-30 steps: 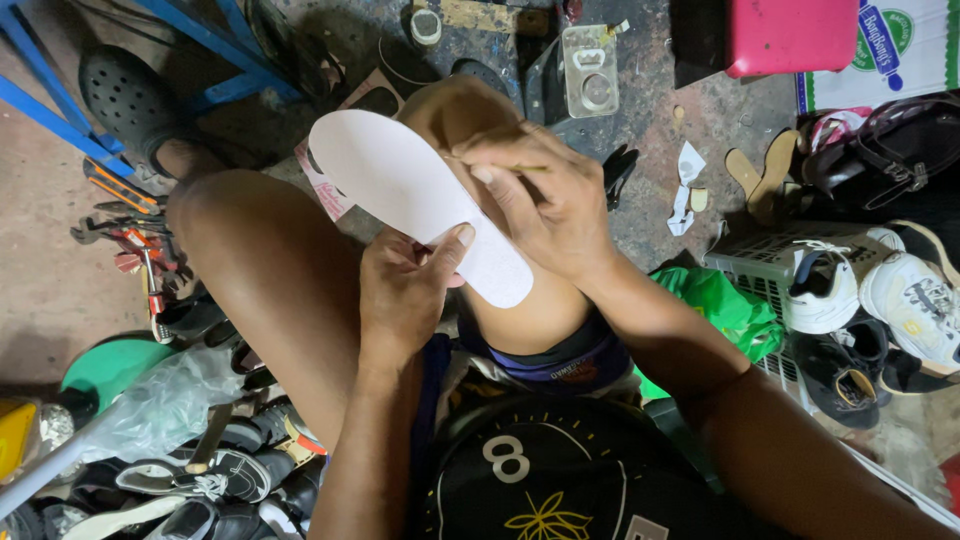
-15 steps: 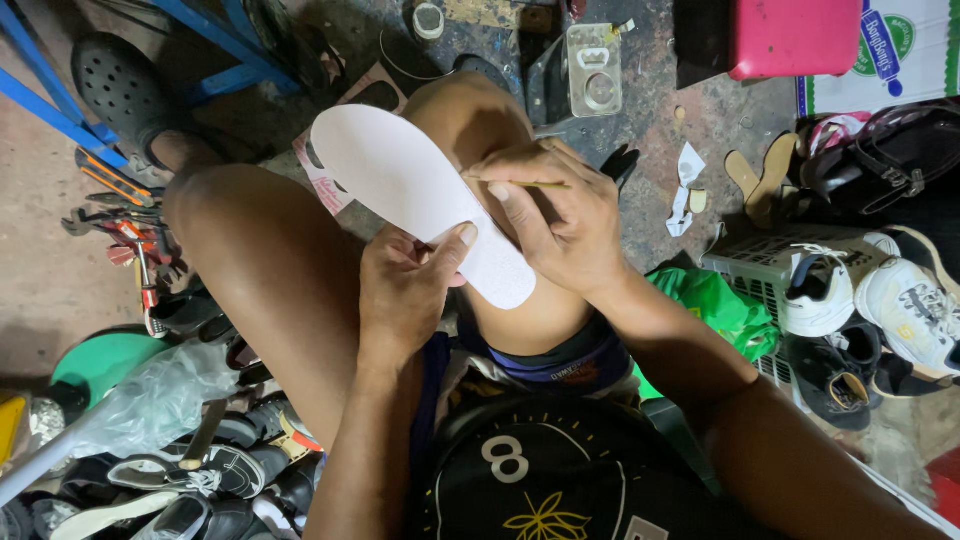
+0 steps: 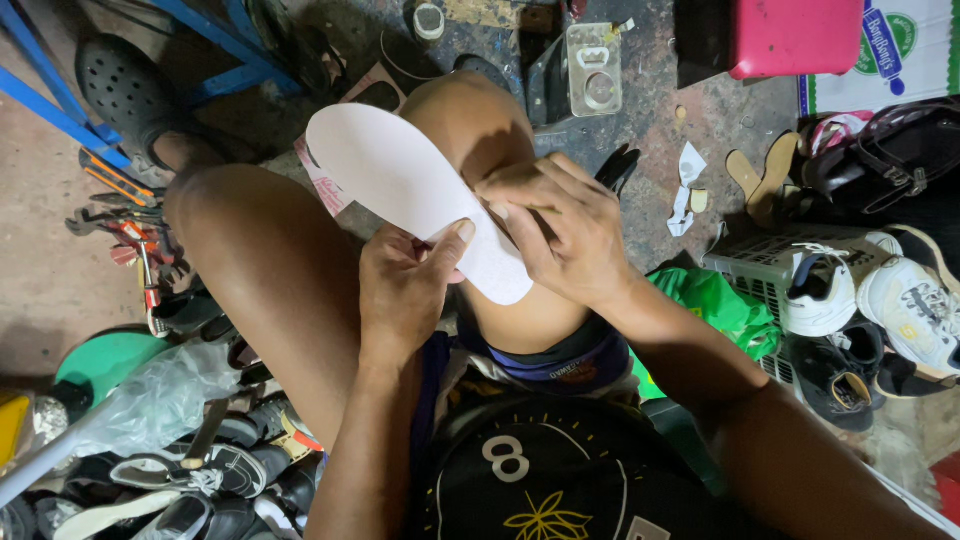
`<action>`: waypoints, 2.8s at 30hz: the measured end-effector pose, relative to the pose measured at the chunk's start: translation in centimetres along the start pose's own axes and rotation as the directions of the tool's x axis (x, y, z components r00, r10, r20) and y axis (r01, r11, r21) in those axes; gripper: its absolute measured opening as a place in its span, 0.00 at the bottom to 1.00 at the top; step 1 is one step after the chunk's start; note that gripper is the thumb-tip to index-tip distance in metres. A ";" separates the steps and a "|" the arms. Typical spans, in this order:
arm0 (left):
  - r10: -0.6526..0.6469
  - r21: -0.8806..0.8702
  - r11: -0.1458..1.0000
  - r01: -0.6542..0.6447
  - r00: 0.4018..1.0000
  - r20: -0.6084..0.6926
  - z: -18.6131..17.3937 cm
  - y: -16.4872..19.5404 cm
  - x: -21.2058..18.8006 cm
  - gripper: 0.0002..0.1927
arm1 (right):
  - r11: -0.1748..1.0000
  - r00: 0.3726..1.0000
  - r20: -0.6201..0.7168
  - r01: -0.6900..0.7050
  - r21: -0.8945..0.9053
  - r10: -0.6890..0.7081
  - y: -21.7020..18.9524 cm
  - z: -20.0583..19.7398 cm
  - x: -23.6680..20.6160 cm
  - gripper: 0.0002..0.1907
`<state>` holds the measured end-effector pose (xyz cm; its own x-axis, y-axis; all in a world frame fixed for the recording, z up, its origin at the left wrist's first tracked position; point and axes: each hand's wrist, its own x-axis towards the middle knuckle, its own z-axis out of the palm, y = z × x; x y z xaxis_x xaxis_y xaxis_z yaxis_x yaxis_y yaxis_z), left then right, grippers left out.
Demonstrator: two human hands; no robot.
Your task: The person sits in a shoe repair workshop and cuts a pink insole board with scissors, trimming it to shape. They peel the printed backing layer off the insole, hold it against a shoe sole to compare, mark the edge with a pen, and continue trimming the edges with scissors.
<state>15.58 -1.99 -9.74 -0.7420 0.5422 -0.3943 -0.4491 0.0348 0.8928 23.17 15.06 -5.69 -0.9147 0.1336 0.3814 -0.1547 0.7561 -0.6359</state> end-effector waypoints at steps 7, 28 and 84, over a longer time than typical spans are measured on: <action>0.012 0.001 1.000 -0.012 1.000 0.007 0.1 0.1 0.0 0.11 | 0.999 0.999 -0.037 -0.018 0.028 0.019 0.0 0.1 -0.5 0.08; 0.155 0.048 0.986 -0.157 0.987 0.041 -0.6 0.0 0.3 0.08 | 0.998 0.996 0.069 0.055 -0.041 -0.052 0.0 -1.5 -2.7 0.08; 0.240 0.027 0.971 -0.239 0.970 -0.032 -1.1 0.0 1.0 0.08 | 0.990 0.980 0.155 0.115 0.078 -0.126 -0.3 -1.7 -5.1 0.12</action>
<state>14.29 -2.33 -10.37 -0.8438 0.5072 -0.1754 -0.2449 -0.0730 0.9668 28.53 15.30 -6.30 -0.9345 -0.0636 0.3502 -0.2877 0.7141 -0.6381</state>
